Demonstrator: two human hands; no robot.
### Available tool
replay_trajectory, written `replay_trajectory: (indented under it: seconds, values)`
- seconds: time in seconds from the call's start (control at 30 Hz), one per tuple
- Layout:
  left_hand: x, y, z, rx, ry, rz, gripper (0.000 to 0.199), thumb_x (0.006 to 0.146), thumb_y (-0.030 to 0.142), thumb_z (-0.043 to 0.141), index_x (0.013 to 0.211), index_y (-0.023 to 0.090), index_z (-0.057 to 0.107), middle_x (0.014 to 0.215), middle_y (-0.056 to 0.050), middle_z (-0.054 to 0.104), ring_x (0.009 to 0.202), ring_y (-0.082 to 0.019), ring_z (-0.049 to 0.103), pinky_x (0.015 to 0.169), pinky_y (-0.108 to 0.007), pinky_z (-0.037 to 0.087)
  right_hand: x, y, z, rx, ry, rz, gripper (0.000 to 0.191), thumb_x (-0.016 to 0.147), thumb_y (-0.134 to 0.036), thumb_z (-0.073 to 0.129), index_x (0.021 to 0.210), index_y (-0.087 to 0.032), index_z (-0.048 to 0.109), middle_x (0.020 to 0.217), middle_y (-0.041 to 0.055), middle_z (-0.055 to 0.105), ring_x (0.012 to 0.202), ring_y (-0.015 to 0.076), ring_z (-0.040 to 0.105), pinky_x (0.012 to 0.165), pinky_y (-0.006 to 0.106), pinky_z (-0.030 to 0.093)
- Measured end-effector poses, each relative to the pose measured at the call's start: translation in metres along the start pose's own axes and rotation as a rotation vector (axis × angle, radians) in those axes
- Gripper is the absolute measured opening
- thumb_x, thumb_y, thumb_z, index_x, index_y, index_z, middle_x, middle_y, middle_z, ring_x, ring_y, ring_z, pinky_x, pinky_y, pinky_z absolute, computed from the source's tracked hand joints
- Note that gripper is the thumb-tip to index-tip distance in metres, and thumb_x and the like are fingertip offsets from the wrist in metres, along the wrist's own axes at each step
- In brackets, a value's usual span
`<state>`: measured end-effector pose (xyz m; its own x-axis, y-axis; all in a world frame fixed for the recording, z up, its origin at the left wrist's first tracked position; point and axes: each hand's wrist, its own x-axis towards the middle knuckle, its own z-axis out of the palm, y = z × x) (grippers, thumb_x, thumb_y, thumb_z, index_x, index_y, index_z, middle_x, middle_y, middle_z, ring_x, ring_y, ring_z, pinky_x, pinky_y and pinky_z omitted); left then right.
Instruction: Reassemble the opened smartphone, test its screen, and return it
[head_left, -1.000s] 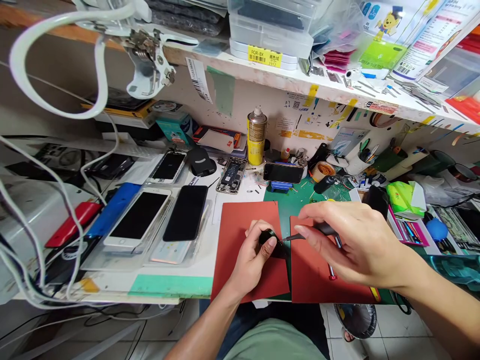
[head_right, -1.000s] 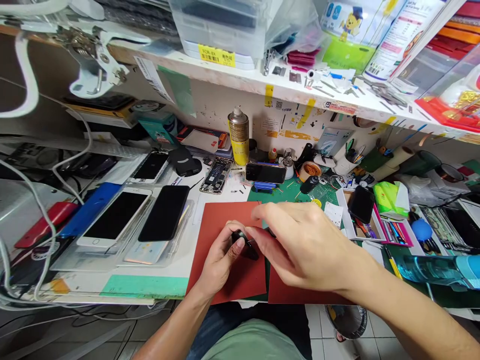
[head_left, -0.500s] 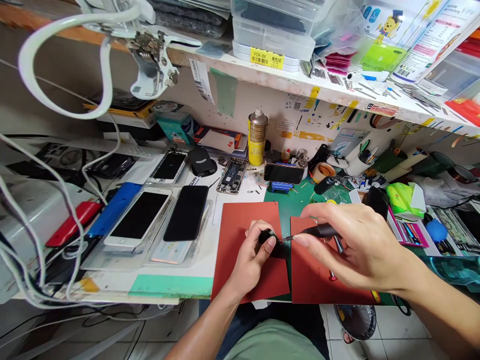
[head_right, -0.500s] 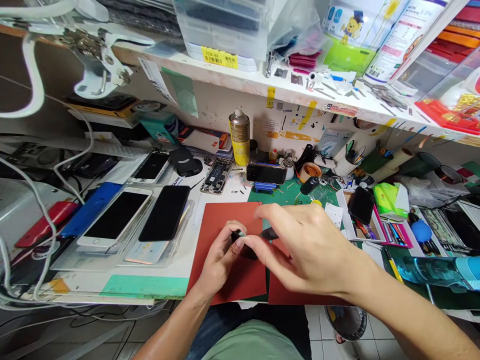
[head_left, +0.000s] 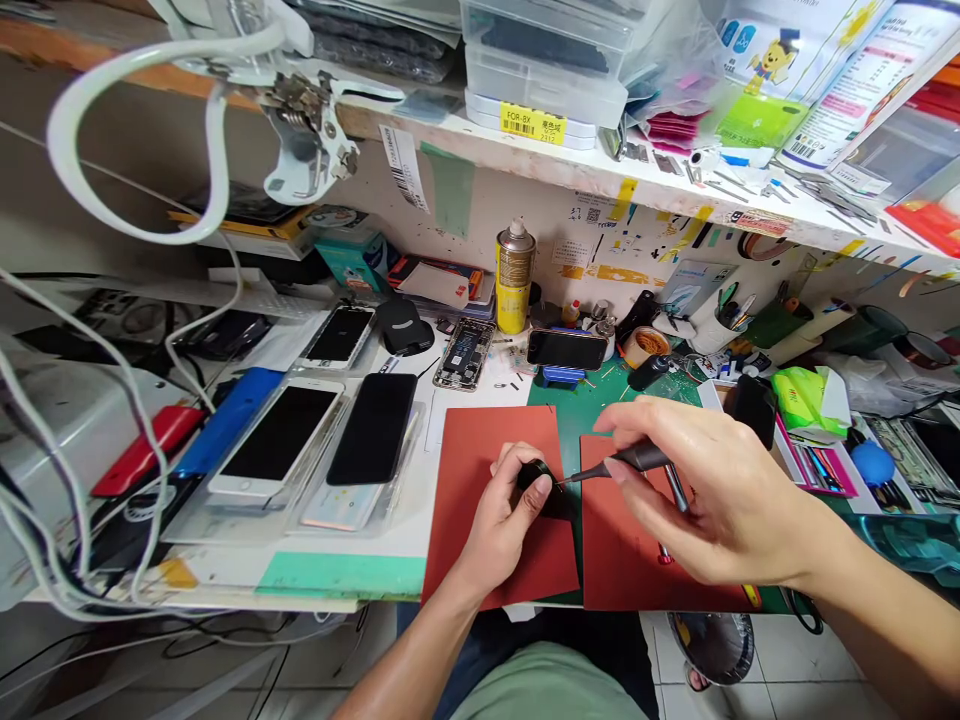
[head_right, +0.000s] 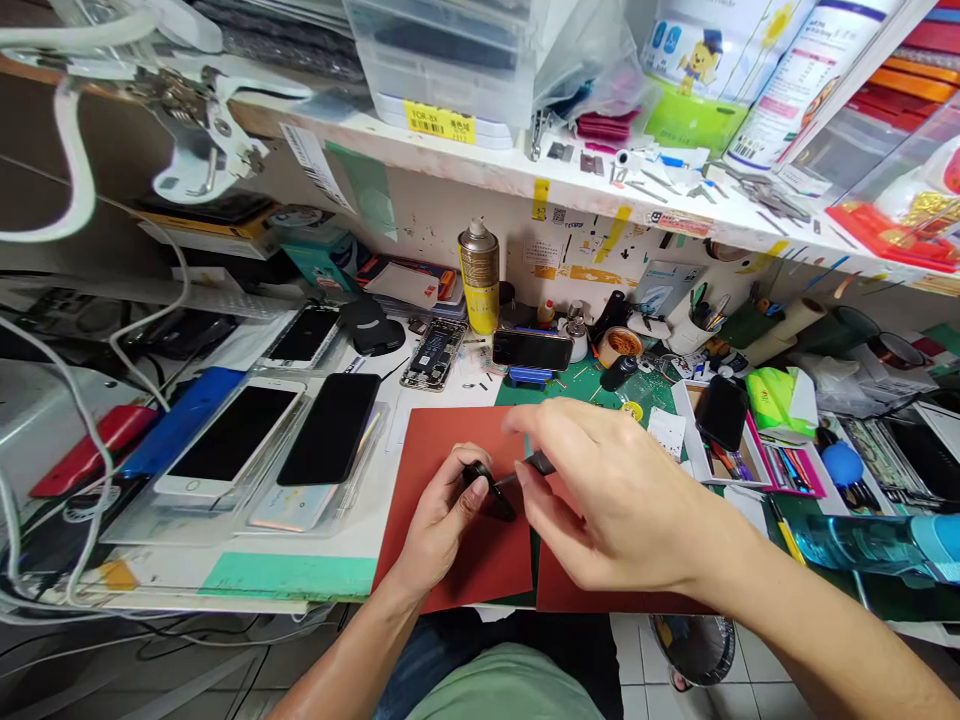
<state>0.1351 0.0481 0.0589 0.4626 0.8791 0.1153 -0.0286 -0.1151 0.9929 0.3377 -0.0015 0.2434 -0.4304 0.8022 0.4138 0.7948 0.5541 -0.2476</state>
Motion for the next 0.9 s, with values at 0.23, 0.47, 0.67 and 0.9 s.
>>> replay_trajectory:
  seconds: [0.23,0.47,0.67,0.9]
  values:
    - [0.0008,0.0018,0.0002,-0.069,-0.027,0.005,0.035,0.106,0.061,0.058,0.103,0.027,0.059,0.097,-0.002,0.052,0.093,-0.022,0.049,0.087,-0.036,0.041,-0.0012,0.0011,0.0011,-0.008,-0.002,-0.013,0.011,0.107,-0.020,0.056,0.117,-0.019,0.059,0.086,0.0056,0.075,0.067,0.0187,0.068,0.062,0.030,0.050]
    - [0.0005,0.0017,0.0006,-0.087,-0.027,0.006,0.034,0.106,0.060,0.059,0.104,0.026,0.061,0.097,-0.003,0.053,0.095,-0.023,0.050,0.087,-0.037,0.041,0.0008,-0.0001,0.0011,-0.008,0.004,-0.034,0.013,0.107,-0.018,0.055,0.119,-0.017,0.059,0.082,0.0045,0.073,0.067,0.0192,0.067,0.062,0.031,0.050]
    - [-0.0003,0.0016,0.0000,-0.091,-0.026,0.009,0.033,0.106,0.059,0.060,0.104,0.026,0.061,0.098,-0.003,0.053,0.095,-0.023,0.050,0.087,-0.037,0.041,0.0022,-0.0023,0.0018,-0.015,0.010,-0.033,0.010,0.108,-0.018,0.053,0.116,-0.019,0.059,0.084,0.0049,0.074,0.070,0.0183,0.069,0.063,0.030,0.051]
    - [-0.0004,0.0014,0.0000,-0.039,-0.018,0.011,0.037,0.105,0.063,0.058,0.102,0.026,0.060,0.097,-0.003,0.054,0.094,-0.024,0.051,0.088,-0.037,0.042,0.0017,-0.0006,0.0001,0.000,-0.001,-0.019,0.009,0.108,-0.020,0.056,0.116,-0.019,0.059,0.084,0.0045,0.074,0.066,0.0181,0.067,0.061,0.030,0.050]
